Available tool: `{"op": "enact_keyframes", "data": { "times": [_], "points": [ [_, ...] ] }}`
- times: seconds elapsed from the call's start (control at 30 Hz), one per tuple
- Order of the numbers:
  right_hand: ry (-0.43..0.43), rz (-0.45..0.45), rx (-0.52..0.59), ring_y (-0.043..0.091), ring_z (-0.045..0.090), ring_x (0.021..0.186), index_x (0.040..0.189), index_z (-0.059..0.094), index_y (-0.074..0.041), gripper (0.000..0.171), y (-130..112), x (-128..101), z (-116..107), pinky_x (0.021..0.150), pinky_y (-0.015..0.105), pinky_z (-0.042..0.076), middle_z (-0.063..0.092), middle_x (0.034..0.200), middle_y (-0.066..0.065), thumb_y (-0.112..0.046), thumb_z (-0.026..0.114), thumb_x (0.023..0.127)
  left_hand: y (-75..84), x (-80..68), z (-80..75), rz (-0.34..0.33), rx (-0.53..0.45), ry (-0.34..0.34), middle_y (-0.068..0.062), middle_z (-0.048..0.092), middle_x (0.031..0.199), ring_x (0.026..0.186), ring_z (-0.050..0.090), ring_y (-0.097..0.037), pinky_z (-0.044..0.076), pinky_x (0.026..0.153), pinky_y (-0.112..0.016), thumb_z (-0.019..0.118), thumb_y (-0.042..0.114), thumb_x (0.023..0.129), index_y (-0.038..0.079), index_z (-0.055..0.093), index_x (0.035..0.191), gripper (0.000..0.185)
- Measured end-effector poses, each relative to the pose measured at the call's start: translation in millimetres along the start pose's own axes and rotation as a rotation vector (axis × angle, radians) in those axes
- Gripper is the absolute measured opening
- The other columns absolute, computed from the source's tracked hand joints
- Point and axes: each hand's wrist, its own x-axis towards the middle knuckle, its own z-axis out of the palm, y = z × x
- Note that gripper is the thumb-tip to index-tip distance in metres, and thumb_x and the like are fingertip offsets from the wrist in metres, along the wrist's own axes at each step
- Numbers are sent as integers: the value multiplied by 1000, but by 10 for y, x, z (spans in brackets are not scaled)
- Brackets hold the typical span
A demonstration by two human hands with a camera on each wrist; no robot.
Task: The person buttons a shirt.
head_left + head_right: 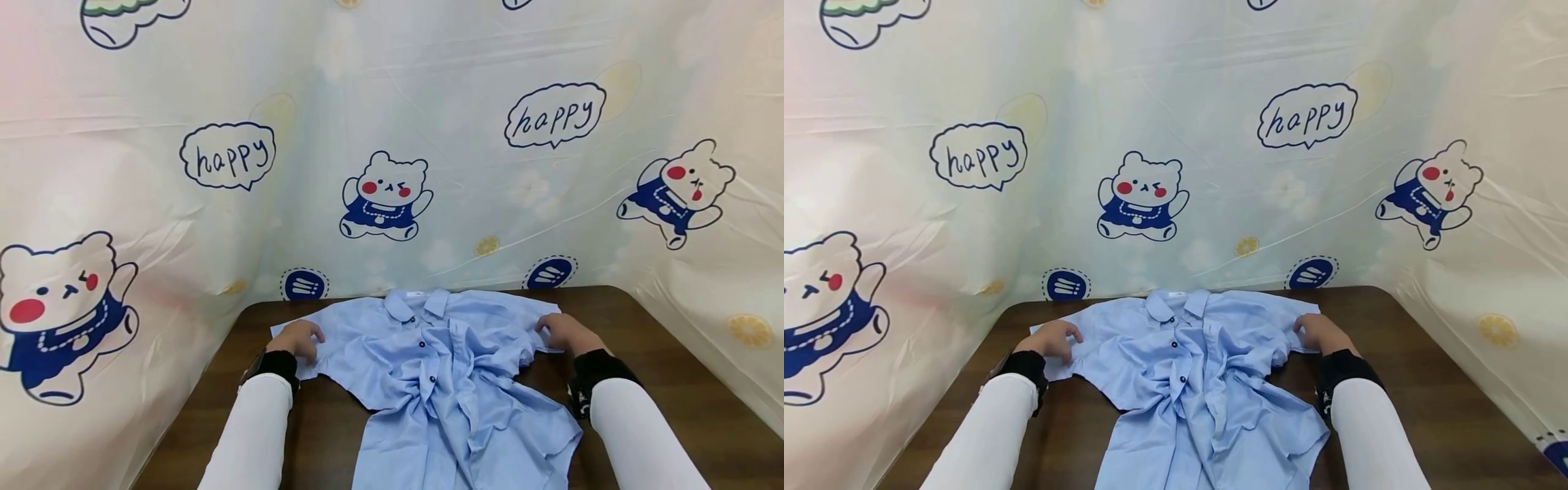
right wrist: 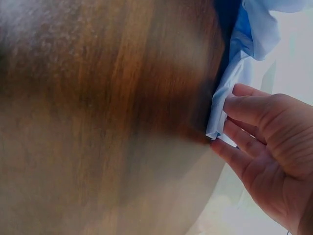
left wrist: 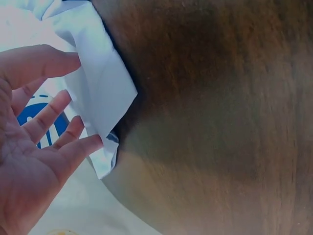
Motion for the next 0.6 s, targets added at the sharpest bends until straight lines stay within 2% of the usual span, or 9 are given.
{"op": "enact_keyframes", "data": {
  "times": [0.13, 0.2, 0.27, 0.3, 0.37, 0.43, 0.47, 0.53, 0.6],
  "points": [
    [17, -32, -40, 40, 57, 99, 107, 67, 5, 28, 8, 18, 6, 93, 58, 43, 63, 109, 25, 3, 67, 78, 1, 56, 22, 26, 43, 12, -15, 61, 111, 95, 51, -30, 48, 82, -44, 72, -4, 69, 5, 70, 104, 37],
    [68, -82, -67, 42, 58, 101, 106, 66, 6, 28, -15, -1, -3, 92, 57, 44, 63, 106, 25, 2, 67, 78, 61, 46, 27, 89, 119, 59, -16, 63, 111, 98, 54, -30, 48, 85, -45, 69, -5, 70, 2, 70, 105, 36],
    [139, -154, -82, 43, 59, 100, 104, 66, 7, 26, -92, -61, -35, 89, 55, 47, 64, 103, 24, 3, 68, 78, 193, -33, 33, 180, 205, 122, -15, 64, 105, 95, 57, -29, 50, 82, -45, 67, -6, 71, 0, 70, 102, 32],
    [180, -201, -79, 42, 60, 98, 103, 66, 7, 24, -147, -114, -56, 87, 54, 48, 65, 100, 23, 3, 69, 79, 287, -116, 38, 244, 242, 164, -13, 64, 100, 93, 59, -28, 51, 80, -44, 67, -5, 71, 0, 70, 98, 28],
    [254, -309, -30, 35, 61, 90, 98, 68, 5, 19, -308, -264, -102, 81, 49, 52, 65, 94, 17, 6, 69, 79, 482, -316, 80, 435, 279, 252, -8, 64, 89, 86, 61, -26, 52, 75, -41, 68, -5, 70, 3, 69, 89, 20],
    [280, -421, 55, 24, 62, 82, 94, 68, 1, 15, -483, -437, -127, 74, 41, 55, 66, 89, 10, 7, 69, 80, 673, -561, 170, 641, 257, 271, -3, 61, 81, 78, 59, -20, 51, 69, -35, 70, -5, 70, 5, 66, 83, 17],
    [266, -482, 116, 19, 61, 77, 92, 68, 0, 15, -565, -529, -127, 69, 37, 55, 66, 86, 8, 8, 69, 80, 755, -680, 234, 758, 243, 269, -2, 61, 79, 76, 59, -18, 50, 67, -32, 71, -5, 70, 7, 66, 81, 16],
    [197, -584, 227, 10, 58, 73, 91, 69, -3, 18, -716, -702, -89, 63, 30, 55, 65, 84, 4, 11, 67, 81, 905, -900, 380, 967, 225, 221, 0, 61, 78, 74, 59, -13, 49, 67, -25, 71, -6, 70, 8, 67, 80, 17],
    [122, -677, 259, 6, 58, 73, 89, 69, -5, 21, -834, -838, -10, 62, 27, 54, 66, 83, 1, 13, 66, 80, 1023, -1078, 542, 1088, 251, 137, 2, 63, 81, 78, 59, -8, 48, 71, -18, 73, -5, 73, 9, 70, 83, 18]
  ]
}}
